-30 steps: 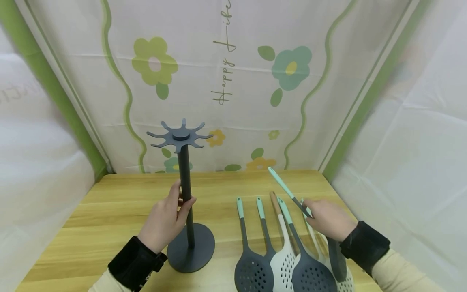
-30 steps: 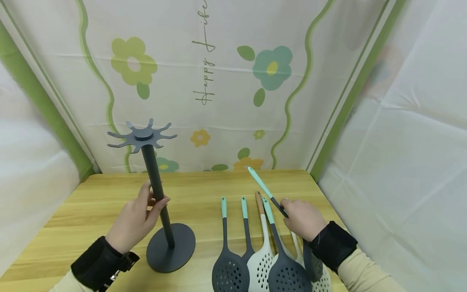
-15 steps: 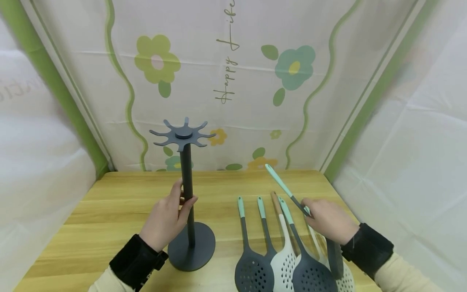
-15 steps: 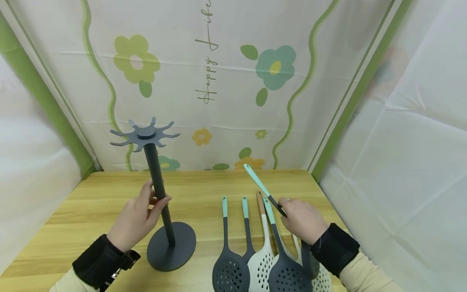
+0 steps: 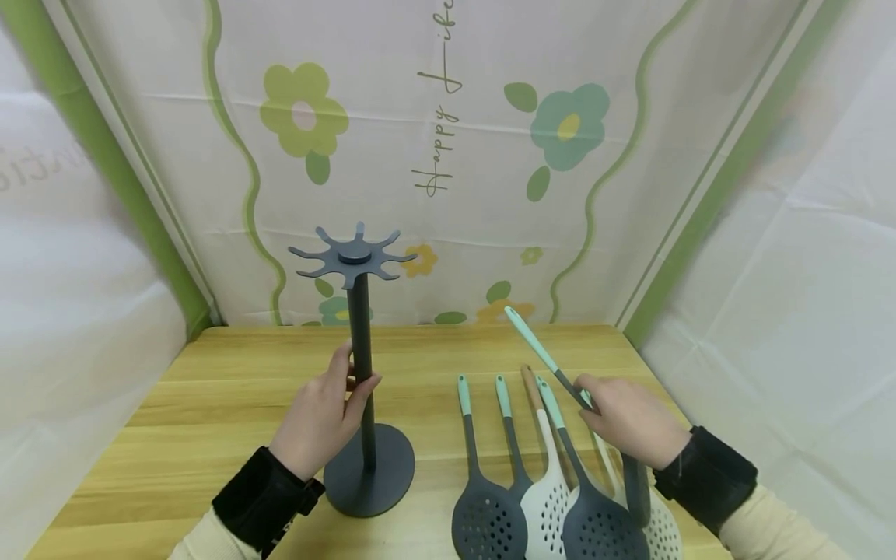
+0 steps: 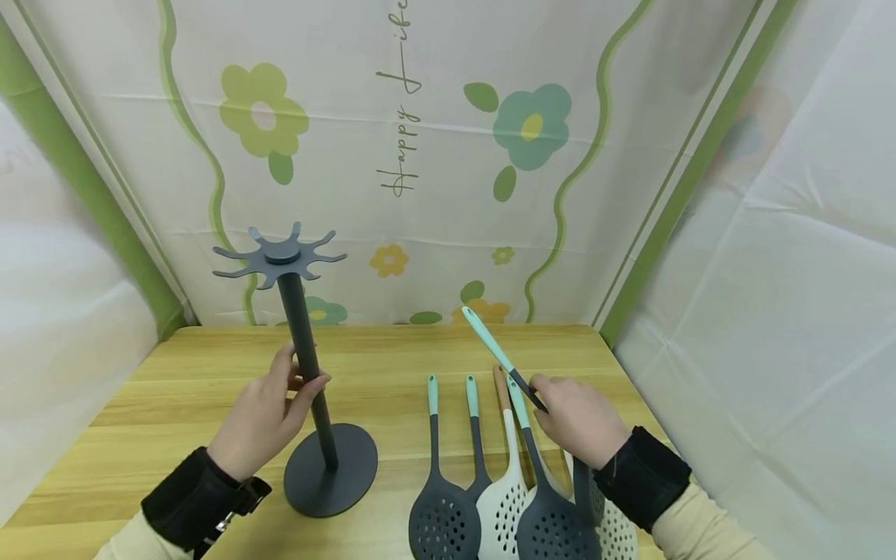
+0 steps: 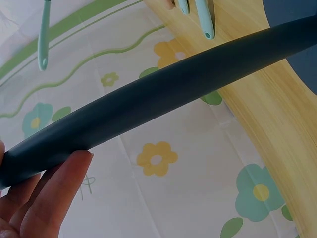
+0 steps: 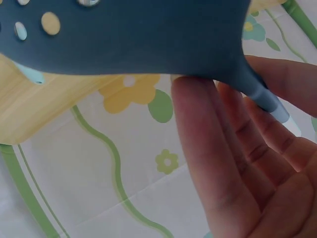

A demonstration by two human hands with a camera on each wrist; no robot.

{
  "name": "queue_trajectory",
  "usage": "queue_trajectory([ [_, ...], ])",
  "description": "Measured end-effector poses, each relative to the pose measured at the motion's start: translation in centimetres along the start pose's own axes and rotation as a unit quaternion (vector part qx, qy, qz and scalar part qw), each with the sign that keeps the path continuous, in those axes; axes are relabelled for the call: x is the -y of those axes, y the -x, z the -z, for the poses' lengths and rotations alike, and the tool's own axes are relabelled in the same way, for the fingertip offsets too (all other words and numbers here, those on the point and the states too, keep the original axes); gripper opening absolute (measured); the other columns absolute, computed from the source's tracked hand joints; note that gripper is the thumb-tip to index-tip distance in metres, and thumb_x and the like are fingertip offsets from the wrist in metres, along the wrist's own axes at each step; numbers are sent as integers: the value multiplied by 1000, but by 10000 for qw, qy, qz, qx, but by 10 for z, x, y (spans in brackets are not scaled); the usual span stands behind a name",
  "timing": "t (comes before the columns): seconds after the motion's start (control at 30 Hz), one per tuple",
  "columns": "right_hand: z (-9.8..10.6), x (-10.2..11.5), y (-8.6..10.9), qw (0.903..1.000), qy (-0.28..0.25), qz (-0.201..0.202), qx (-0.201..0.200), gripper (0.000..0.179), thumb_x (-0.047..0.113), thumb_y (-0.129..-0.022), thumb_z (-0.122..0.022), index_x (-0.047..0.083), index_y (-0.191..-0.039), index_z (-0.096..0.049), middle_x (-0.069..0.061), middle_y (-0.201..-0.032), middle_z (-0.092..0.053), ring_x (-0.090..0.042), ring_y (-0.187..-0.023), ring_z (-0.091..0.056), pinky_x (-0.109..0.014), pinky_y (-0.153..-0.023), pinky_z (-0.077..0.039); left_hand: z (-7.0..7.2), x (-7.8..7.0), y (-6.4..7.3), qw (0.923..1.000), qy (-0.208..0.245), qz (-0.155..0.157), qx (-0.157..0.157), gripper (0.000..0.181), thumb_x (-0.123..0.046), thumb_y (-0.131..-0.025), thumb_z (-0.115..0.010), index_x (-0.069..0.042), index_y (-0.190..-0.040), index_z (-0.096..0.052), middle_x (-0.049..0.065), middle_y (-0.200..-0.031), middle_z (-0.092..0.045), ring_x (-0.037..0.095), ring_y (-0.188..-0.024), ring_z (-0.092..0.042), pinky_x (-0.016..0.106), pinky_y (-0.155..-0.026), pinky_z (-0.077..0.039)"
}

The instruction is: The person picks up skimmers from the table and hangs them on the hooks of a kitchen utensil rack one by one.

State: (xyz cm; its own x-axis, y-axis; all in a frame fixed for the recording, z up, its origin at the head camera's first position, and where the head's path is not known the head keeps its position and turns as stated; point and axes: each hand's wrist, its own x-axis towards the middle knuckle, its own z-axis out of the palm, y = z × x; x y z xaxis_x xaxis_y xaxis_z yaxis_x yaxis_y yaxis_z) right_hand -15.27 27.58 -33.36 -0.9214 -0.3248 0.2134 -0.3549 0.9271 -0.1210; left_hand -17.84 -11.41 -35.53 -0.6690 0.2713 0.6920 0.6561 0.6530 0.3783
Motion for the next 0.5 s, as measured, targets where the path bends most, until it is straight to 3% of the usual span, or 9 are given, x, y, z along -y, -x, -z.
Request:
queue_trajectory([
  [0.13,2,3,-1,10000,0,24,-30,24,10,-84,-75,4,-106,-68,9,-66,-56,-4,-52,-41,-28,-48,-40,0,0,-1,10000,-40,-12,3,42,-9,-91,-69,-2,-125,-46,8,-79,-68,11,-55,-61,27,-50,-54],
  [0.33,4,8,-2,9999,-31,35,-133,25,10,-84,-74,4,-108,-69,10,-66,-53,-3,-52,-40,-28,-49,-40,1,-1,-2,10000,-35,36,41,39,-11,-93,-67,-3,-126,-47,9,-81,-69,22,-66,-71,32,-55,-60],
  [0.5,4,11,-3,9999,-8,29,-167,25,9,-84,-74,4,-108,-69,11,-65,-51,-4,-52,-38,-28,-50,-38,1,-1,0,10000,-59,21,6,40,-11,-92,-68,-2,-125,-47,8,-80,-69,15,-58,-65,29,-52,-57],
])
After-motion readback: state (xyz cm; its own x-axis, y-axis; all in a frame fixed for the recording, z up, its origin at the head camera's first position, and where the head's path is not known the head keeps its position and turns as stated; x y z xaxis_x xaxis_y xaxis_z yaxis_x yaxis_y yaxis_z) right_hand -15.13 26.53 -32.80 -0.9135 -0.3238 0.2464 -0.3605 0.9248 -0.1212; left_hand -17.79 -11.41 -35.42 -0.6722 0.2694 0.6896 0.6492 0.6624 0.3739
